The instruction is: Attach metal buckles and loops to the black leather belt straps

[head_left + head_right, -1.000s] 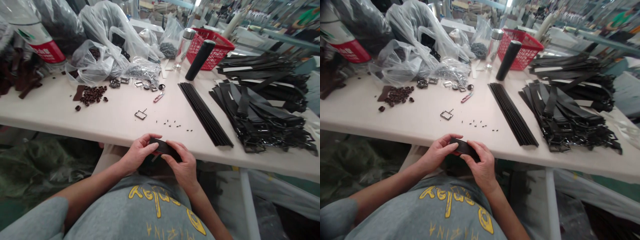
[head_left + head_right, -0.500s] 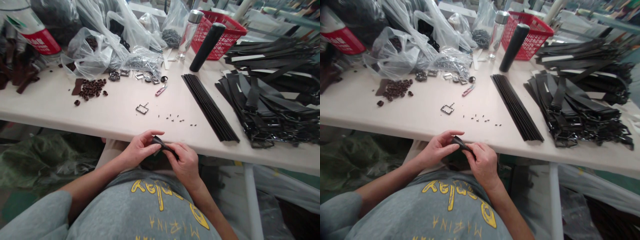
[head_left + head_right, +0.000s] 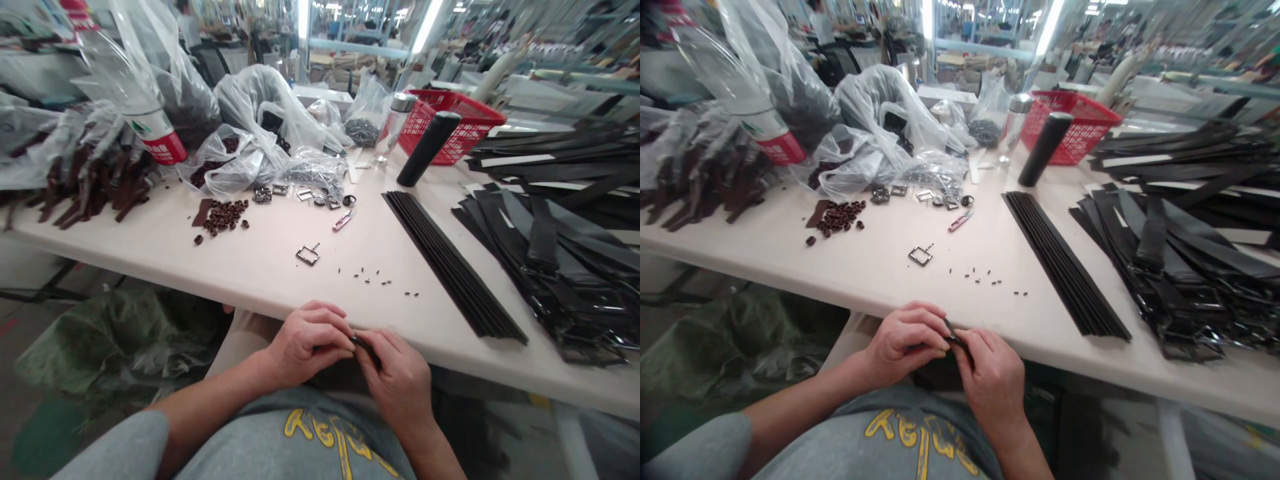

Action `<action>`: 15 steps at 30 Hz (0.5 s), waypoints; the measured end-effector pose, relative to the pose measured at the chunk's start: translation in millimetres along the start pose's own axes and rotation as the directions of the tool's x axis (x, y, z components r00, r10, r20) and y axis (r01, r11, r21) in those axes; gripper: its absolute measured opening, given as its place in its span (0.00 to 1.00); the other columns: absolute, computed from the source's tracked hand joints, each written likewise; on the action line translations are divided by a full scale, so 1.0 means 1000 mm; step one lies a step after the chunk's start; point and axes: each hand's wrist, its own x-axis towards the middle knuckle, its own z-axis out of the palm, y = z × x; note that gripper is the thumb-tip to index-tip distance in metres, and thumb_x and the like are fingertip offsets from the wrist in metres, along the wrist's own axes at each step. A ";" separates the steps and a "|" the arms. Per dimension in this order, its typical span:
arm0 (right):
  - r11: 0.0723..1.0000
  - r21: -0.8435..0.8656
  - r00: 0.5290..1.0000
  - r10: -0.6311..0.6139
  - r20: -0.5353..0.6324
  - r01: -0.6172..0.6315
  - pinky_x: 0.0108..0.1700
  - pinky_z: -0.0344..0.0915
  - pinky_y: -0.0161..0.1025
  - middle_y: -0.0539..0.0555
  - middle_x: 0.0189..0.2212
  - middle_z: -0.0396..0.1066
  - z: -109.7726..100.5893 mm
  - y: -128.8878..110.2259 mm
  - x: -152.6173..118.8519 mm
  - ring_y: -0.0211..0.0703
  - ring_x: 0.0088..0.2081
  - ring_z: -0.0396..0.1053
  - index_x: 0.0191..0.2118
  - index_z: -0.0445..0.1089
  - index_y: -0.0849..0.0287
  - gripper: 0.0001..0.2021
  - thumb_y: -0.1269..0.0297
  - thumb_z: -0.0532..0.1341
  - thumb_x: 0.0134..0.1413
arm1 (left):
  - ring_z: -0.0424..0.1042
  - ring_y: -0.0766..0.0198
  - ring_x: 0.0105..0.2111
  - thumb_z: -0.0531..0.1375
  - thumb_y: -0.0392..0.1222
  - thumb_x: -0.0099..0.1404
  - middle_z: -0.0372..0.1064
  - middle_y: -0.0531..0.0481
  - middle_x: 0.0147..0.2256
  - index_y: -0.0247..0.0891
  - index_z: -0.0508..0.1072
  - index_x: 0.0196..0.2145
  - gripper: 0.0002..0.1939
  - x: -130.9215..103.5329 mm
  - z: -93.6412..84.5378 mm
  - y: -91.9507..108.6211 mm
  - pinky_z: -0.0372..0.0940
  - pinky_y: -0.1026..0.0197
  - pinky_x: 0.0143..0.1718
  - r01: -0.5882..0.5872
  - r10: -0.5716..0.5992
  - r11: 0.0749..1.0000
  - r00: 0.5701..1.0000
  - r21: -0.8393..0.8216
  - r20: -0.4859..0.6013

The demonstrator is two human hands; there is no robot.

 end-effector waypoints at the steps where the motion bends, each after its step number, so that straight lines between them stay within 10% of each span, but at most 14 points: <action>1: 1.000 -0.007 1.000 0.027 -0.014 -0.027 0.38 0.64 0.37 0.52 0.31 0.75 -0.002 0.005 0.000 0.41 0.33 0.72 0.39 0.73 0.58 0.05 0.67 0.59 0.64 | 0.77 0.61 0.37 0.64 0.40 0.64 0.79 0.46 0.33 0.38 0.77 0.29 0.06 0.000 -0.003 0.002 0.70 0.56 0.48 -0.021 0.022 0.999 1.000 -0.038 0.013; 6: 0.990 -0.051 0.987 0.127 -0.100 -0.132 0.38 0.65 0.37 0.50 0.31 0.75 -0.018 0.028 0.001 0.41 0.32 0.73 0.38 0.72 0.57 0.07 0.61 0.60 0.64 | 0.75 0.64 0.29 0.59 0.44 0.68 0.78 0.44 0.30 0.36 0.77 0.27 0.14 0.005 -0.026 0.002 0.69 0.64 0.34 0.109 -0.095 0.990 0.983 -0.086 0.158; 15: 0.955 -0.164 0.962 0.222 -0.160 -0.248 0.34 0.66 0.38 0.51 0.30 0.77 -0.015 0.069 0.005 0.45 0.31 0.75 0.36 0.73 0.55 0.16 0.50 0.56 0.63 | 0.75 0.64 0.32 0.58 0.42 0.68 0.77 0.47 0.32 0.37 0.78 0.31 0.12 0.048 -0.080 -0.046 0.66 0.64 0.37 0.260 -0.278 0.926 0.960 0.275 0.030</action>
